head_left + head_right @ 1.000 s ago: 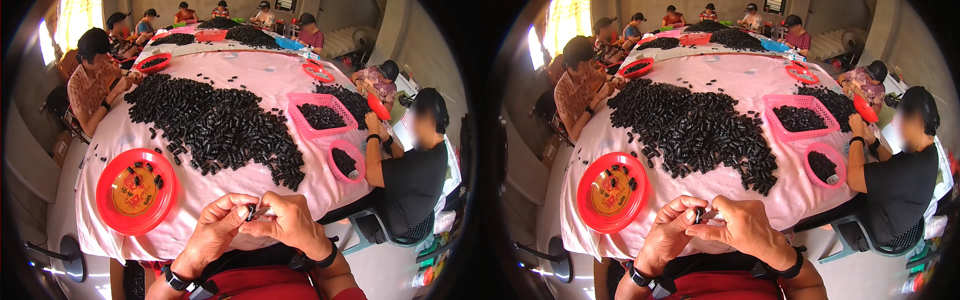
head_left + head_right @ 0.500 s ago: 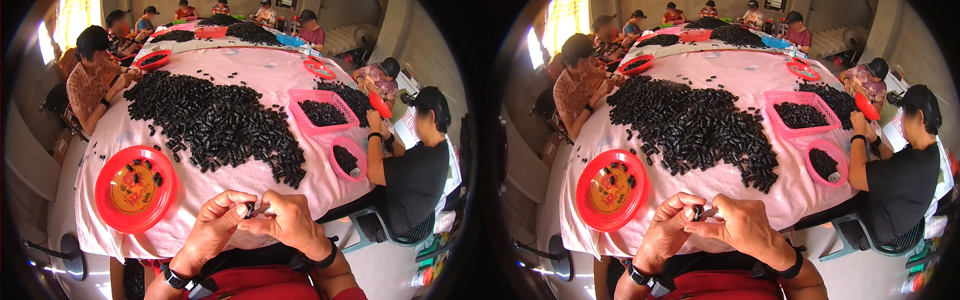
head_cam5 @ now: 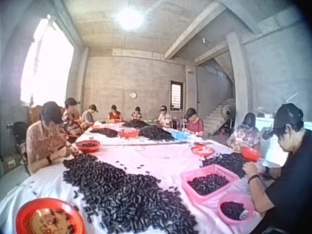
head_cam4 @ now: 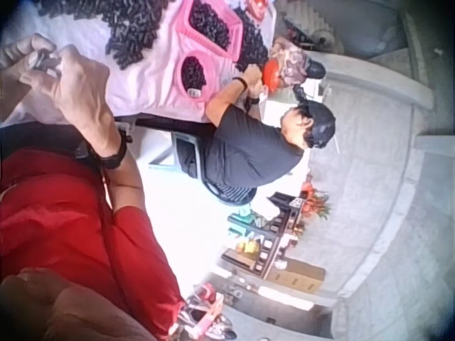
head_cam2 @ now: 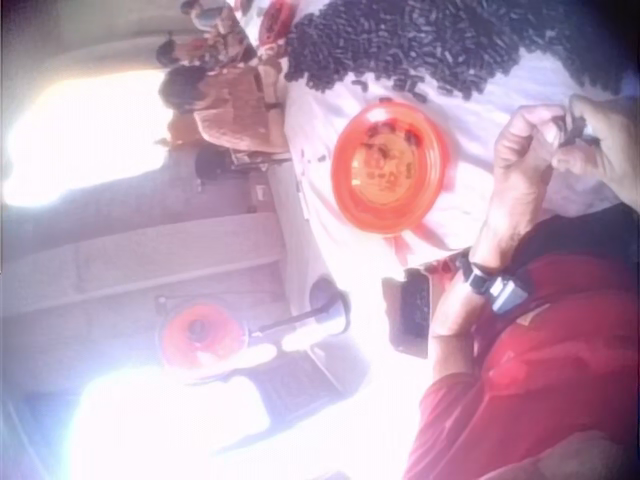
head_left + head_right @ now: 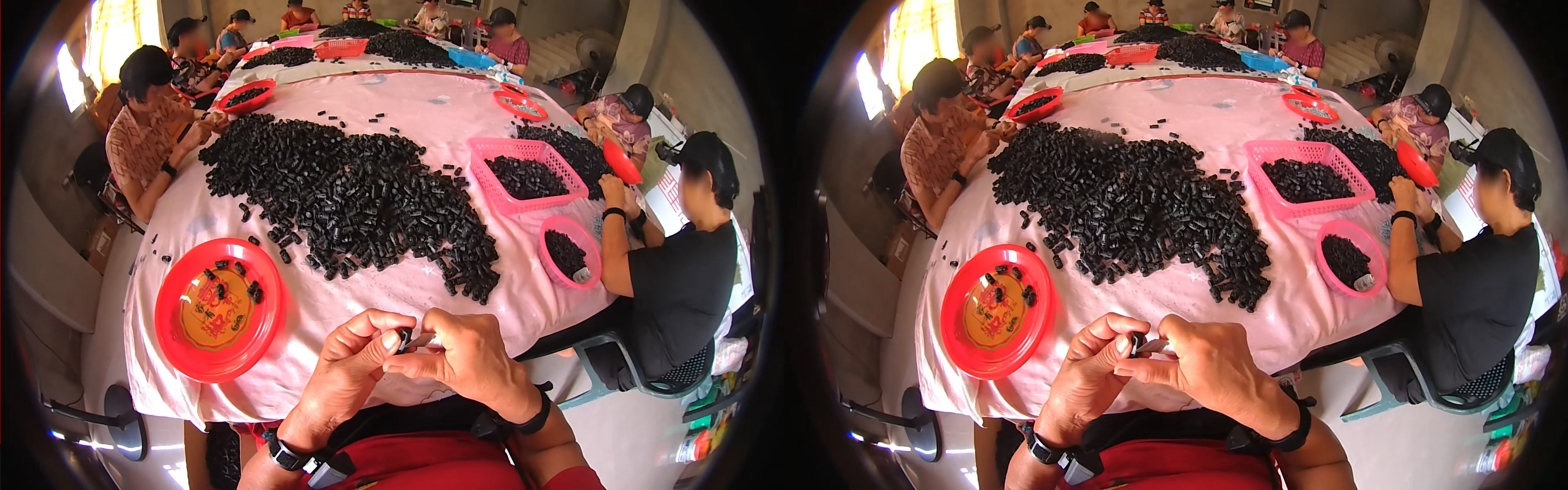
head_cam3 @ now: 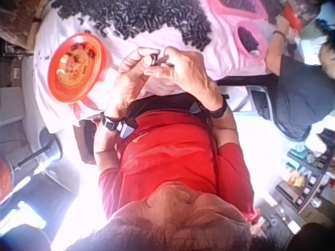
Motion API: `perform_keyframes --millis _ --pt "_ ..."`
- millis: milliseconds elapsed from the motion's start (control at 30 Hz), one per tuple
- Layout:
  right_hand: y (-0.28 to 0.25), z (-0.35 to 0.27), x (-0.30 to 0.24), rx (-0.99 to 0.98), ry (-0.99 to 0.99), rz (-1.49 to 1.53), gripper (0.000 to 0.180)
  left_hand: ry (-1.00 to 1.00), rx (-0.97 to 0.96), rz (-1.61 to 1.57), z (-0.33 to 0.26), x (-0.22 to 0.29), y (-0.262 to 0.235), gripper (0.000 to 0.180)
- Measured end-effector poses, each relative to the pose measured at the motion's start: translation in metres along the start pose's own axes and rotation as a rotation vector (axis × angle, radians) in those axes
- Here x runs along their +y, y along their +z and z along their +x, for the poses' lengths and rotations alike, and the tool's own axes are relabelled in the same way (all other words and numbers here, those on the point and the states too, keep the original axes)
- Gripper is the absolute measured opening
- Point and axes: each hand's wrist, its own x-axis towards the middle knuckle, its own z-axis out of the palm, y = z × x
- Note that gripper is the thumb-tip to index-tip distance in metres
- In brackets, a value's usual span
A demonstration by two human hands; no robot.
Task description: The recorder and others at the table are manually assembling small black plastic cord locks or toggles.
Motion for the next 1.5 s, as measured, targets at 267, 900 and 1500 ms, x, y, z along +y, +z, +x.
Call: perform_keyframes --millis 267,900,1500 --pt "-0.001 -0.002 0.002 0.011 -0.008 -0.032 0.050 0.044 -0.007 0.028 0.000 -0.003 0.000 0.023" --pt "-0.001 -0.005 -0.001 -0.067 0.059 0.014 0.044 0.043 -0.068 -0.038 0.004 -0.007 -0.001 0.021" --pt "-0.004 -0.001 -0.008 -0.002 0.104 0.654 0.015 -0.021 -0.056 -0.062 0.004 -0.001 -0.006 0.022"
